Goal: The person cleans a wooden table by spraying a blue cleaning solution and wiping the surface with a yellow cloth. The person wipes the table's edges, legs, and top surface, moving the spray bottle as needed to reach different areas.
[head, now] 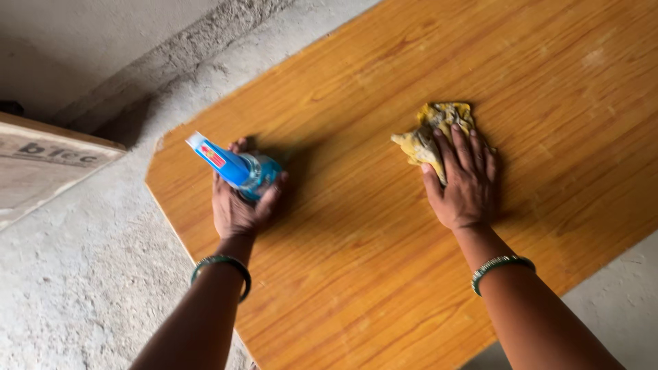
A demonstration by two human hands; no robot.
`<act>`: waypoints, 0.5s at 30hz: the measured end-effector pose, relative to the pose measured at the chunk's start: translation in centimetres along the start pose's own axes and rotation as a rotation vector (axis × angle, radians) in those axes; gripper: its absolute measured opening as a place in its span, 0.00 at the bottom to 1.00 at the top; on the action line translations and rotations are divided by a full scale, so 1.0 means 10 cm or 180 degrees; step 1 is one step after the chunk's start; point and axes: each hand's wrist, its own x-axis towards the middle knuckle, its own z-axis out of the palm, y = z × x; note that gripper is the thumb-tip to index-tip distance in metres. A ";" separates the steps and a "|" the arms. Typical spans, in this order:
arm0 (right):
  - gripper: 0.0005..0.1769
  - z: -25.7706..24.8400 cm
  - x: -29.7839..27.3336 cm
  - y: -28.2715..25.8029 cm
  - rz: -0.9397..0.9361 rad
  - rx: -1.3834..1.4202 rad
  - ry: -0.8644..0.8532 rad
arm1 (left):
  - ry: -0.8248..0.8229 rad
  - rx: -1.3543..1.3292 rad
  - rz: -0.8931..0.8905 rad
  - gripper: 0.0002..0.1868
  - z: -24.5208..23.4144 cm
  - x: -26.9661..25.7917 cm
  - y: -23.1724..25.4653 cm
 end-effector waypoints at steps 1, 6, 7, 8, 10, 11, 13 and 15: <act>0.37 0.00 0.00 -0.01 -0.0005 -0.0018 0.0024 | -0.0047 -0.0033 -0.0070 0.40 -0.01 0.00 0.00; 0.37 0.01 0.03 -0.03 0.0040 0.0012 0.0049 | -0.0328 0.0601 0.0041 0.40 -0.02 0.10 0.03; 0.37 0.01 0.02 -0.01 0.0052 -0.0037 0.0005 | -0.0377 0.0702 0.0077 0.39 -0.02 0.09 0.04; 0.37 0.01 0.01 0.00 0.0064 -0.0086 -0.0040 | -0.0426 0.0802 0.0113 0.39 -0.01 0.08 0.04; 0.37 0.02 0.00 0.00 0.0095 -0.0095 -0.0074 | -0.0465 0.0732 0.0119 0.40 -0.03 0.07 0.04; 0.37 0.02 0.00 0.00 0.0111 -0.0097 -0.0082 | -0.0479 0.0699 0.0129 0.41 -0.04 0.08 0.04; 0.37 0.03 0.01 -0.01 0.0079 -0.0052 0.0000 | -0.0468 0.0695 0.0110 0.40 -0.04 0.08 0.05; 0.37 0.03 0.01 -0.02 0.0125 -0.0024 0.0094 | -0.0440 0.0662 0.0110 0.40 -0.02 0.09 0.05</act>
